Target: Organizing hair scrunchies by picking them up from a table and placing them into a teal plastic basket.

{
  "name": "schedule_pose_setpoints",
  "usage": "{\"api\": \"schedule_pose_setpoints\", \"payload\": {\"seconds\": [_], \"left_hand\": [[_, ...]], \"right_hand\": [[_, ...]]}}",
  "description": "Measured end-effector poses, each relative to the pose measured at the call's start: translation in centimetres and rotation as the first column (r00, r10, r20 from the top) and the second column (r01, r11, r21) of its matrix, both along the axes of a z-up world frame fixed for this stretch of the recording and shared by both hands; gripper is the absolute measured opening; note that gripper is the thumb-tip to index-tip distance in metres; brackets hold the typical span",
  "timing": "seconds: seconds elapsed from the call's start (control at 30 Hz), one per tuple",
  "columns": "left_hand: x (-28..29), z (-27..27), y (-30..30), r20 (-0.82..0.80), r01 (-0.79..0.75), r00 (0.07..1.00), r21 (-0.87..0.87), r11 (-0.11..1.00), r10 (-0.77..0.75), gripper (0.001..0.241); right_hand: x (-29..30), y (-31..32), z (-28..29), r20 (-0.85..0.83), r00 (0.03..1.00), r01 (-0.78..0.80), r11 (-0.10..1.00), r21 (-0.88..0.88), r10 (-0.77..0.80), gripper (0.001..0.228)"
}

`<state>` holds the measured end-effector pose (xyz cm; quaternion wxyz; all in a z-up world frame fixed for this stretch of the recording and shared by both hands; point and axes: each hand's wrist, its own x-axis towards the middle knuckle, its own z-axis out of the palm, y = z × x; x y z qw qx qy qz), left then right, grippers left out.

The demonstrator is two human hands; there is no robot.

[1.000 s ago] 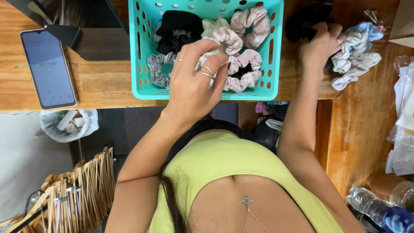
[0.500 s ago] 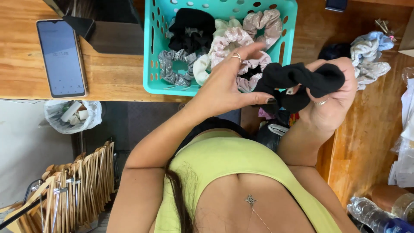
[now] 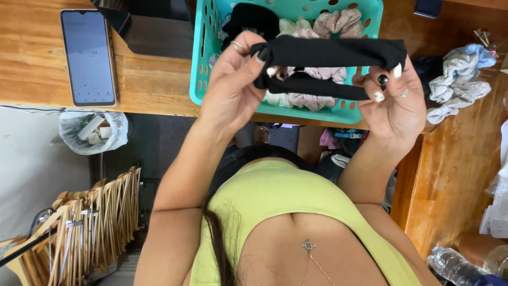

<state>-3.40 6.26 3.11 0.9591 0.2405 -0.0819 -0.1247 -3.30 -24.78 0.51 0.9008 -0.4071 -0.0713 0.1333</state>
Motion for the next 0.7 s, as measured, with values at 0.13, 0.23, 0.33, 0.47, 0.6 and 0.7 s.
{"api": "schedule_pose_setpoints", "payload": {"seconds": [0.13, 0.23, 0.33, 0.47, 0.6, 0.7], "left_hand": [[-0.3, 0.0, -0.8, 0.278, -0.224, 0.954, 0.422, 0.879, 0.110, 0.013], [-1.1, 1.9, -1.6, 0.406, -0.321, 0.913, 0.670, 0.669, 0.032, 0.024], [-0.4, 2.2, -0.5, 0.534, -0.505, 0.844, 0.770, 0.391, 0.038, 0.034], [1.0, 1.3, 2.2, 0.457, -0.406, 0.889, 0.813, 0.418, -0.025, 0.037], [1.8, 0.9, 3.6, 0.458, -0.444, 0.881, 0.887, 0.131, -0.121, 0.028], [1.4, -0.7, 3.1, 0.537, -0.586, 0.810, 0.724, -0.363, -0.236, 0.034]], "right_hand": [[-0.1, 5.1, 2.1, 0.030, 0.997, 0.070, 0.996, -0.056, -0.068, 0.027], [-0.9, 7.7, 3.2, 0.117, 0.974, 0.227, 0.870, -0.437, -0.195, 0.025], [-1.2, 6.8, 4.6, 0.499, 0.863, 0.401, 0.706, -0.584, -0.077, 0.043], [-0.3, 0.8, 2.9, 0.670, 0.702, 0.701, 0.404, -0.588, -0.242, 0.033], [2.0, -10.4, -5.7, 0.759, 0.589, 0.769, -0.098, -0.632, -0.276, 0.028], [2.3, -13.7, -9.4, 0.726, 0.639, 0.668, -0.282, -0.688, -0.256, 0.038]]}}
